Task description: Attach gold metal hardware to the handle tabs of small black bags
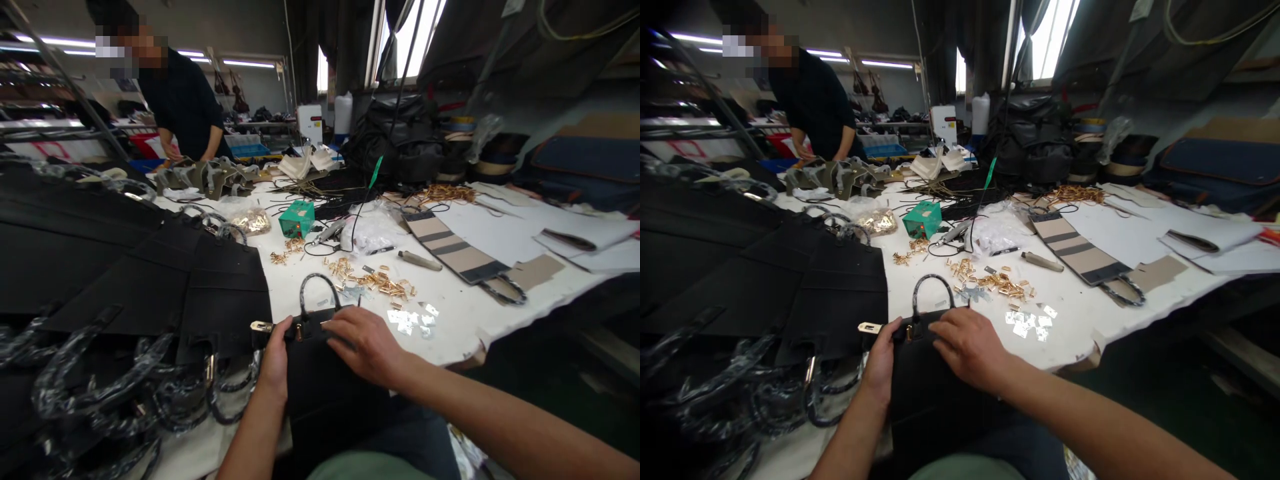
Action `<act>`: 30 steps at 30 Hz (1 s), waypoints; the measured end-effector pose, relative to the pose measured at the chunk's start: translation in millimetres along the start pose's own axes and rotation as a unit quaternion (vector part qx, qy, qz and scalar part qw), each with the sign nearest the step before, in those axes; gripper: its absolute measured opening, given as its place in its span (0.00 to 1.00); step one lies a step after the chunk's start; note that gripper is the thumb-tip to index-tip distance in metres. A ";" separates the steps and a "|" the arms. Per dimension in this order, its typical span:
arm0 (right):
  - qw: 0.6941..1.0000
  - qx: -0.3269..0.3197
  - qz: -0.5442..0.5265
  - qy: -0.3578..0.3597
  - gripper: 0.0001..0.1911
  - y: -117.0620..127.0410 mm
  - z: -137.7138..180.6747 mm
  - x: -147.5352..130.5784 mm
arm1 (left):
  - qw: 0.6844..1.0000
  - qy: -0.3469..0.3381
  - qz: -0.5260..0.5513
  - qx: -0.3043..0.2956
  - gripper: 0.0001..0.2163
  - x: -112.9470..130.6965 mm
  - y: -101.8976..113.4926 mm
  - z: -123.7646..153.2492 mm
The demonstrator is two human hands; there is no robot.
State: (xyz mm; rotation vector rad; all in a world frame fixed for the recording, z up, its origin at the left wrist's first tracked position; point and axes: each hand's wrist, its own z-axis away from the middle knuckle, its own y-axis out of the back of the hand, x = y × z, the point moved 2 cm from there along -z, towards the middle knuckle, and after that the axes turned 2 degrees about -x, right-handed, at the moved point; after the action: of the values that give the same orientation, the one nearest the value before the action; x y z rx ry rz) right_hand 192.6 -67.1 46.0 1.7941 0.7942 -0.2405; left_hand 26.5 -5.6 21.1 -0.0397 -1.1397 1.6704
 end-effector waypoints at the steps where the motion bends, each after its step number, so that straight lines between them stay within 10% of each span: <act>1: 1.000 0.010 -0.012 -0.002 0.14 -1.1 10.1 -8.7 | 1.000 -0.010 -0.003 0.000 0.18 0.8 -3.3 3.5; 11: 0.985 0.149 -0.015 -0.081 0.53 -19.2 52.0 -58.2 | 0.947 -0.279 -0.086 0.135 0.08 4.3 -70.7 55.5; 14: 0.984 0.163 0.022 -0.067 0.49 -23.0 55.9 -56.3 | 0.932 -0.301 -0.120 0.160 0.07 -3.0 -83.2 70.9; 24: 0.969 0.233 -0.058 -0.052 0.41 27.3 96.6 -56.8 | 0.914 -0.300 -0.261 -0.085 0.30 -38.3 -128.8 78.5; 30: 0.866 0.355 -0.235 -0.263 0.19 87.2 127.4 -22.5 | 0.895 -0.278 -0.313 -0.151 0.27 -64.2 -142.1 63.8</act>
State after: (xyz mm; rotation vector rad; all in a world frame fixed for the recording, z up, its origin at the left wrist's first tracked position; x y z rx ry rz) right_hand 257.1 -205.8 76.9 2.0084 0.7751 -1.4435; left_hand 123.9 -98.7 122.3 0.5880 -1.6175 0.9264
